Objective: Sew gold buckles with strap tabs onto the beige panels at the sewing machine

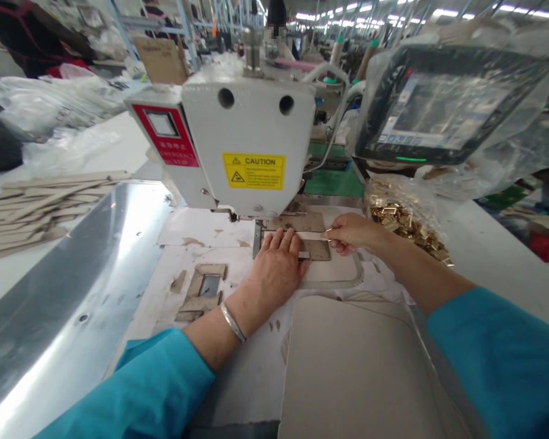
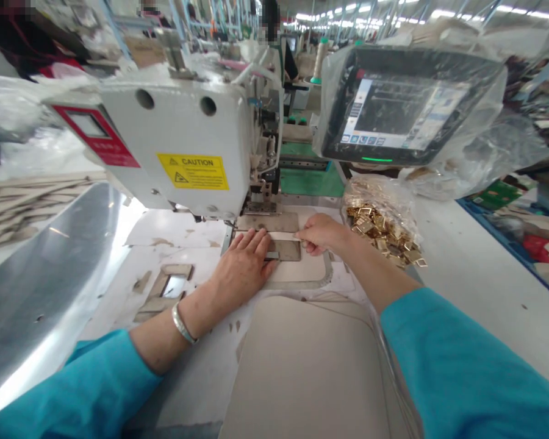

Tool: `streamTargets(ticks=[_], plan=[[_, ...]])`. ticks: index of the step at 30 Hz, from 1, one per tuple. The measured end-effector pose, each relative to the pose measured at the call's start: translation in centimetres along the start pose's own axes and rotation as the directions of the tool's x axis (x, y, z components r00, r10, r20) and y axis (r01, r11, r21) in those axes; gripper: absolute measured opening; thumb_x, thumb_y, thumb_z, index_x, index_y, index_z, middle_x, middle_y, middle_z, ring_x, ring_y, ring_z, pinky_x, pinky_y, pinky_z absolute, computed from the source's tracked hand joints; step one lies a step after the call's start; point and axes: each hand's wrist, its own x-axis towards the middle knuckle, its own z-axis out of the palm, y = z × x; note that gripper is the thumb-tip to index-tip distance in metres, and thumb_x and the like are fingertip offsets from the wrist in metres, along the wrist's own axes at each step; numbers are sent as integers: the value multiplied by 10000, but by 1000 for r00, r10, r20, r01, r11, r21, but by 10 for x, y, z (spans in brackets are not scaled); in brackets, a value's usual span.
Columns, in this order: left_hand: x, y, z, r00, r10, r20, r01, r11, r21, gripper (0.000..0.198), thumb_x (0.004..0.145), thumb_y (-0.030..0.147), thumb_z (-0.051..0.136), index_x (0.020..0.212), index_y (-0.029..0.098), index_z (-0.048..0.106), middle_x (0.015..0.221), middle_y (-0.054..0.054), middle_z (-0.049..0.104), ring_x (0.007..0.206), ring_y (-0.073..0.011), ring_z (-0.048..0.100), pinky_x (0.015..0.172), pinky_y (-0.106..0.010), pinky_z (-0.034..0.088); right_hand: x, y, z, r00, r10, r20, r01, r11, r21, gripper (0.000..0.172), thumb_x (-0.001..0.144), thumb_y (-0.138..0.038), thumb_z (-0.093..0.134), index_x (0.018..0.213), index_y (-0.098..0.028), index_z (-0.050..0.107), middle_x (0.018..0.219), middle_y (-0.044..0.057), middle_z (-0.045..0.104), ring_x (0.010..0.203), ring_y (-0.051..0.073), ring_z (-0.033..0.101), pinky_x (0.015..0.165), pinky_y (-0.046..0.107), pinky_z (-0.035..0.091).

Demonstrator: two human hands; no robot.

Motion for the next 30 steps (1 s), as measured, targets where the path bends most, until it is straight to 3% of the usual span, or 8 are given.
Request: streamTargets(ticks=[6,8,13,18,21,26,30], plan=[[15,10,8,970,238,-49,-238,971,0,420,963,208,425,1353,57,466,1402,-148,535,1299,-255,498,1113,-362,367,-2,3,1,999,-33,-13,34,998,48,232,851,-102,670,684,-139,514,456,-32,551,358,62,500,406,172,471],[22,20,9,965,254,-62,-255,967,3,394,953,179,422,1321,54,487,1347,-155,574,1250,-248,537,1090,-351,386,-3,4,1,999,-40,-6,40,997,70,216,881,-93,618,702,-144,507,453,-36,548,354,65,499,403,173,466],[21,28,3,987,154,-42,-154,988,-9,419,950,292,477,1278,33,503,1294,-194,588,1206,-281,550,1064,-395,407,-3,10,1,999,-27,46,21,992,127,193,920,-140,570,745,-158,491,476,-29,575,346,77,501,387,187,447],[-6,2,-11,999,-25,-38,25,1000,17,494,917,411,549,1267,66,502,1307,-197,566,1234,-299,522,1076,-426,396,-6,13,2,999,-32,9,30,991,133,162,907,-172,600,771,-150,516,491,-19,595,343,73,497,381,181,427],[-18,-10,-14,996,-74,-53,76,996,37,489,921,407,540,1271,68,496,1307,-190,559,1246,-300,510,1086,-433,385,-10,13,1,999,-46,8,44,987,154,170,904,-159,593,753,-149,517,490,-16,593,346,76,498,378,183,414],[-25,-14,-14,998,-58,-26,58,998,19,469,931,320,527,1317,61,463,1389,-197,504,1323,-289,443,1123,-439,348,-10,13,-4,995,-41,92,22,979,203,183,911,-134,548,731,-149,522,523,9,620,380,94,542,423,203,450],[-33,-18,-25,994,-103,-35,104,994,19,388,924,273,525,1277,112,513,1268,-149,571,1184,-272,520,1035,-406,419,-4,17,-5,996,-58,69,47,987,156,217,899,-144,548,683,-148,525,480,2,590,337,81,492,357,181,343]])
